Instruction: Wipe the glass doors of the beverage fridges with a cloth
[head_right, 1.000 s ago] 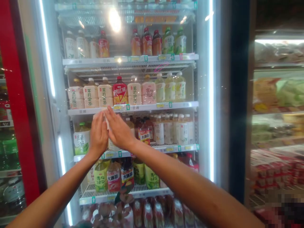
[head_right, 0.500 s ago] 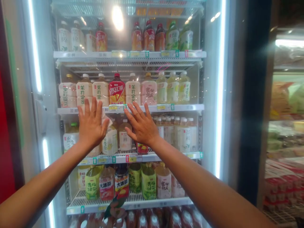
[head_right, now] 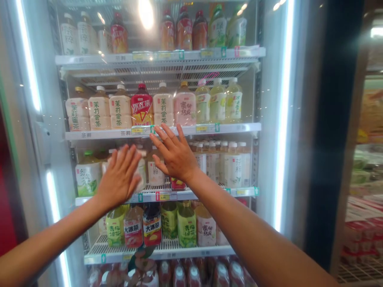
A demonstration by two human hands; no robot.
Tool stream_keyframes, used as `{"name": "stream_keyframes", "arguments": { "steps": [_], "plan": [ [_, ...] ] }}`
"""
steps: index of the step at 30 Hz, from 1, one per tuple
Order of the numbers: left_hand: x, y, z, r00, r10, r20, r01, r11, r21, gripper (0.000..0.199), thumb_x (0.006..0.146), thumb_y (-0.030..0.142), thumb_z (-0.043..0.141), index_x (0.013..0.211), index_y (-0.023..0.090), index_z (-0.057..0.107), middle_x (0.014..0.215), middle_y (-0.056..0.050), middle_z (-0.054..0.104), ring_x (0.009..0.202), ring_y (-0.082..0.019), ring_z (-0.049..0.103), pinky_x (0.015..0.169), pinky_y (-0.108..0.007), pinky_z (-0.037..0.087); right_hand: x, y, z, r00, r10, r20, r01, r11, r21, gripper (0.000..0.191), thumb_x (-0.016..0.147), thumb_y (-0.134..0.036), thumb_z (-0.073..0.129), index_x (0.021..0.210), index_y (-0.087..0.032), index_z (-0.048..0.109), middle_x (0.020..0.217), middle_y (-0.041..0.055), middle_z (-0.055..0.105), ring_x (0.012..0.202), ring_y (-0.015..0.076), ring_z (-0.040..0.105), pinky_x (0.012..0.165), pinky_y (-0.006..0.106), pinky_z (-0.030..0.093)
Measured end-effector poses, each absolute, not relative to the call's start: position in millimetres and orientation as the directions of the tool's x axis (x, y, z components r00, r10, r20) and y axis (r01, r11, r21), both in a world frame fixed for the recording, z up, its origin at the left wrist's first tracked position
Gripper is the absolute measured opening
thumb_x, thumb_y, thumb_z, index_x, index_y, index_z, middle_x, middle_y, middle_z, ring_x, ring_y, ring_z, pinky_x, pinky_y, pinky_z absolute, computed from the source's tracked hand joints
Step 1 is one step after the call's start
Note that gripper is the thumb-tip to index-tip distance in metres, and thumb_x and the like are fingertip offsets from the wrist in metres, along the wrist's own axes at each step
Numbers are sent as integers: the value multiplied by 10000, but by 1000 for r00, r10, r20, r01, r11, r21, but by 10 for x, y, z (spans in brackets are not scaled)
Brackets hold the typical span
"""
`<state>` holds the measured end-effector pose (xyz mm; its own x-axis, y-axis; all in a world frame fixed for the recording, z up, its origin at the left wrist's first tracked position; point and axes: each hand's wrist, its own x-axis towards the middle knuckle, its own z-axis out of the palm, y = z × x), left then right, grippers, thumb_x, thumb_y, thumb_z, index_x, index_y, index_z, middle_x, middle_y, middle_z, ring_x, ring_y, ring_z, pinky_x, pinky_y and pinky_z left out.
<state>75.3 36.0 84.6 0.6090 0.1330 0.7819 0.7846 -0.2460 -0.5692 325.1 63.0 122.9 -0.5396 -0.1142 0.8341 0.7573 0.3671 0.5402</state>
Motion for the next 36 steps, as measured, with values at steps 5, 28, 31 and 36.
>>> {"name": "stream_keyframes", "arguments": {
  "steps": [5,28,31,36],
  "plan": [
    [597,355,1041,670,131,730,733,-271,-624,710,1034,436,371,1647,208,95,1731,-40,94,1605,-214,-6,1330,-466,15,3248,639,1225,-542,-106,834,743,404,534,785,981,-376,505,1648,-166,148,1629,148,411,1549,323,288,1288,615,135],
    [644,399,1068,525,144,839,823,-335,-458,795,1012,400,431,1645,276,-32,1735,-49,53,1604,-260,-27,1318,-548,17,3261,614,1153,-558,-63,827,737,419,530,822,979,-463,524,1651,-191,136,1659,150,353,1576,338,214,1285,643,97],
    [411,283,643,644,202,738,752,-344,-563,787,1009,409,455,1649,275,18,1728,-35,135,1604,-231,15,1327,-481,23,3245,557,892,-576,-44,816,724,437,534,845,981,-503,525,1655,-207,111,1658,159,352,1580,336,211,1276,674,73],
    [400,326,1180,619,228,752,758,-424,-495,718,1013,455,416,1643,337,91,1729,4,169,1606,-261,54,1317,-554,33,3242,535,544,-611,-49,790,690,455,562,821,969,-542,541,1645,-239,188,1646,150,379,1576,344,225,1261,710,54]
  ]
}}
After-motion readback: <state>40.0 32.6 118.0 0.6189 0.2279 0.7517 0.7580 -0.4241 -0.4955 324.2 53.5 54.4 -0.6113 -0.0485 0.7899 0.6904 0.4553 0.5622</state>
